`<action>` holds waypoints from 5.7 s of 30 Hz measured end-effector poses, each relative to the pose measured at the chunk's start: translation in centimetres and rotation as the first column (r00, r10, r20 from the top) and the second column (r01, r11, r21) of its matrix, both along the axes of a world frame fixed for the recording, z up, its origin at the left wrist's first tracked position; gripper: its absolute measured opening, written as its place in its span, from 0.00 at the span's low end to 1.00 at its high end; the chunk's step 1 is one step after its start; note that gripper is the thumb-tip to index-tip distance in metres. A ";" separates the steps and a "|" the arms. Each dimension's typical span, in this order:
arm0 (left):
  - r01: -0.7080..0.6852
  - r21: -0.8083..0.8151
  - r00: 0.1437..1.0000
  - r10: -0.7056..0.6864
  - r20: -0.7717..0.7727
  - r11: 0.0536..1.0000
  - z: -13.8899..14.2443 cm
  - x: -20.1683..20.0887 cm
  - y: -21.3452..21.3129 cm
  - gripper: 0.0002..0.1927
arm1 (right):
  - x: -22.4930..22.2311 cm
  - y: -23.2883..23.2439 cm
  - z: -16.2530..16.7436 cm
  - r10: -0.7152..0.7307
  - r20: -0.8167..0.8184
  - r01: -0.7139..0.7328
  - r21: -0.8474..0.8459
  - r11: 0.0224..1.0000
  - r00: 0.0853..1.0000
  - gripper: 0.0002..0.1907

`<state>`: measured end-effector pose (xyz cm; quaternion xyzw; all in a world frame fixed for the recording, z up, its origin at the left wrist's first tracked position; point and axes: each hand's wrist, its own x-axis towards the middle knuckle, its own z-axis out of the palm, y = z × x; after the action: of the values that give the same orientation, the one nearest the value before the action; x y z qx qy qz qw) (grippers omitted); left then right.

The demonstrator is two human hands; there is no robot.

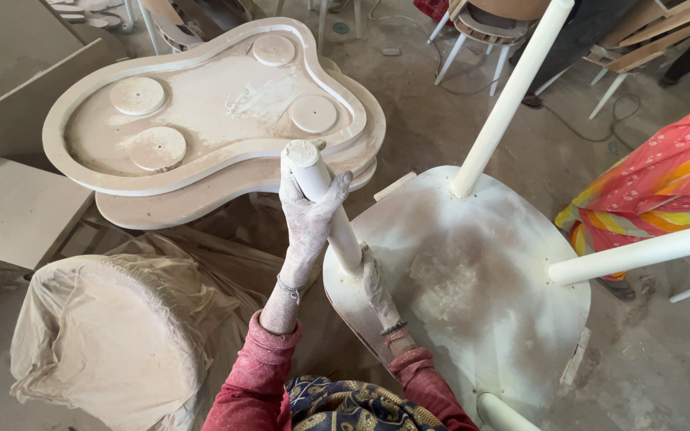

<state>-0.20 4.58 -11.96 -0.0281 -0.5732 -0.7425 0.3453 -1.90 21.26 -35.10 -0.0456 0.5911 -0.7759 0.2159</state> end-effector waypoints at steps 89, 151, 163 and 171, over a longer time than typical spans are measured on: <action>-0.641 -0.570 0.748 0.586 -0.312 0.514 -3.8 0.9 2.1 0.38 | 1.2 -3.4 5.4 0.000 -0.556 0.232 0.345 0.909 0.831 0.31; 0.317 0.119 0.945 -0.324 0.041 0.941 -8.3 -1.0 -0.7 0.27 | 0.4 -1.8 -0.2 0.082 -0.641 0.275 0.437 0.856 0.763 0.24; 0.768 0.185 0.622 -0.783 0.019 0.614 -1.1 -2.9 -5.2 0.26 | 1.4 -1.9 3.1 -0.110 -0.048 0.118 0.235 0.965 0.993 0.27; 0.737 0.191 0.645 -0.759 0.089 0.648 -6.6 -1.4 -3.6 0.25 | 0.5 -2.4 1.0 -0.222 -0.028 0.224 0.155 0.962 0.975 0.30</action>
<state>-1.62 0.94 -18.55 -0.1791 -0.4836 -0.8559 -0.0392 -1.36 18.86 -34.13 0.0344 0.6530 -0.7459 0.1268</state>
